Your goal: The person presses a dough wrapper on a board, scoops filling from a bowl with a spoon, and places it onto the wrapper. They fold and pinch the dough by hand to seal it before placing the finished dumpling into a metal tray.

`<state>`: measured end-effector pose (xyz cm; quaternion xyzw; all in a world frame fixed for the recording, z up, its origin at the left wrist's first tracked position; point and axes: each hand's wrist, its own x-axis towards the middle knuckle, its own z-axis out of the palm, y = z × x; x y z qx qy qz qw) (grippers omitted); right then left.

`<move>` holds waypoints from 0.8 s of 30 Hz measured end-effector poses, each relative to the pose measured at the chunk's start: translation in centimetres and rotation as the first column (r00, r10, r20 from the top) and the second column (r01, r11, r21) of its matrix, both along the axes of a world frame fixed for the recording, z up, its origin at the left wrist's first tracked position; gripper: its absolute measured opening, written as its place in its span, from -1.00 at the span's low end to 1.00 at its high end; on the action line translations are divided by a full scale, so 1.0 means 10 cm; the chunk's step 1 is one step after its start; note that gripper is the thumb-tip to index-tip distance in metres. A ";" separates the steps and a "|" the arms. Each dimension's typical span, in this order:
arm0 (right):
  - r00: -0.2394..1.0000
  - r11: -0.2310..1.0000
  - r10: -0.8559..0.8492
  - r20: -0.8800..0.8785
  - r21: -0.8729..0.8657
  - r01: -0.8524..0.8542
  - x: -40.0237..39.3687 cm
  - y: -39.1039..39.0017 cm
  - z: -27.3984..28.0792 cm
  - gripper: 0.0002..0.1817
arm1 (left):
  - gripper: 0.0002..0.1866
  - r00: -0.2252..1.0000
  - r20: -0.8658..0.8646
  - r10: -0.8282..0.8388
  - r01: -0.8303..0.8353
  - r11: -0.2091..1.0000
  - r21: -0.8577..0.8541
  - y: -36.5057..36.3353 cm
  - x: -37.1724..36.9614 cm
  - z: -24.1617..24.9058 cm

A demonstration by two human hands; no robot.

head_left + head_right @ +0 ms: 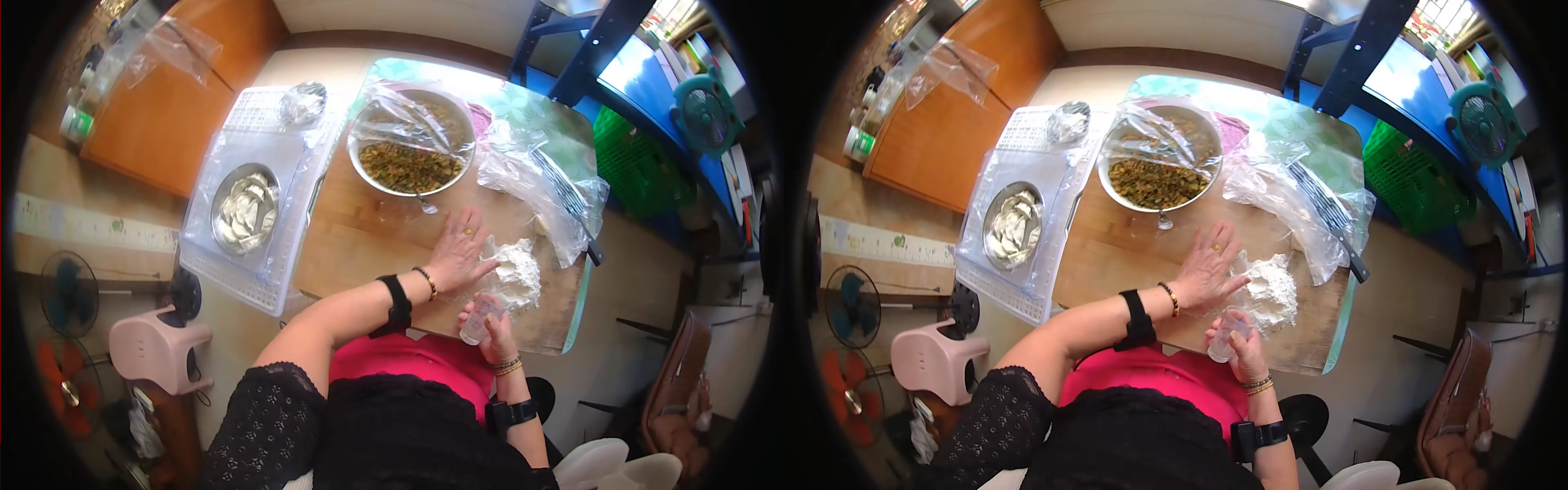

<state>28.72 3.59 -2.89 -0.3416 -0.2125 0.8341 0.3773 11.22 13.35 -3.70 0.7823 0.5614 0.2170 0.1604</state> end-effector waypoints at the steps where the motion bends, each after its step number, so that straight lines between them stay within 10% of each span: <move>1: 1.000 1.000 -0.028 0.012 0.001 0.028 -0.01 -0.01 0.02 -0.24 | -0.25 1.000 -0.005 -0.004 0.004 1.000 -0.026 0.06 0.01 -0.01; 14: 0.990 0.999 0.035 0.138 0.002 -0.035 -0.05 0.14 0.21 -0.24 | -0.44 1.000 0.027 -0.006 0.002 0.991 0.134 0.17 -0.04 -0.02; 17: 0.838 0.959 0.059 0.543 0.201 -0.198 -0.15 0.17 0.56 -0.31 | -0.68 0.962 0.273 -0.016 -0.006 0.997 0.080 -0.02 -0.31 0.10; 19: 0.537 0.753 -0.184 0.823 0.469 -0.462 -0.29 0.28 0.84 -0.36 | -0.76 0.925 0.380 -0.021 -0.025 0.993 0.116 -0.25 -0.61 0.29; 21: 0.468 0.728 -0.236 0.851 0.474 -0.495 -0.44 0.39 0.88 -0.31 | -0.76 0.909 0.416 -0.030 -0.023 0.992 0.122 -0.51 -0.87 0.33; 24: 0.329 0.292 -0.524 0.785 0.529 -0.796 -0.71 0.53 0.68 -0.23 | -0.76 0.881 0.473 0.020 -0.061 0.995 0.072 -0.87 -1.04 0.30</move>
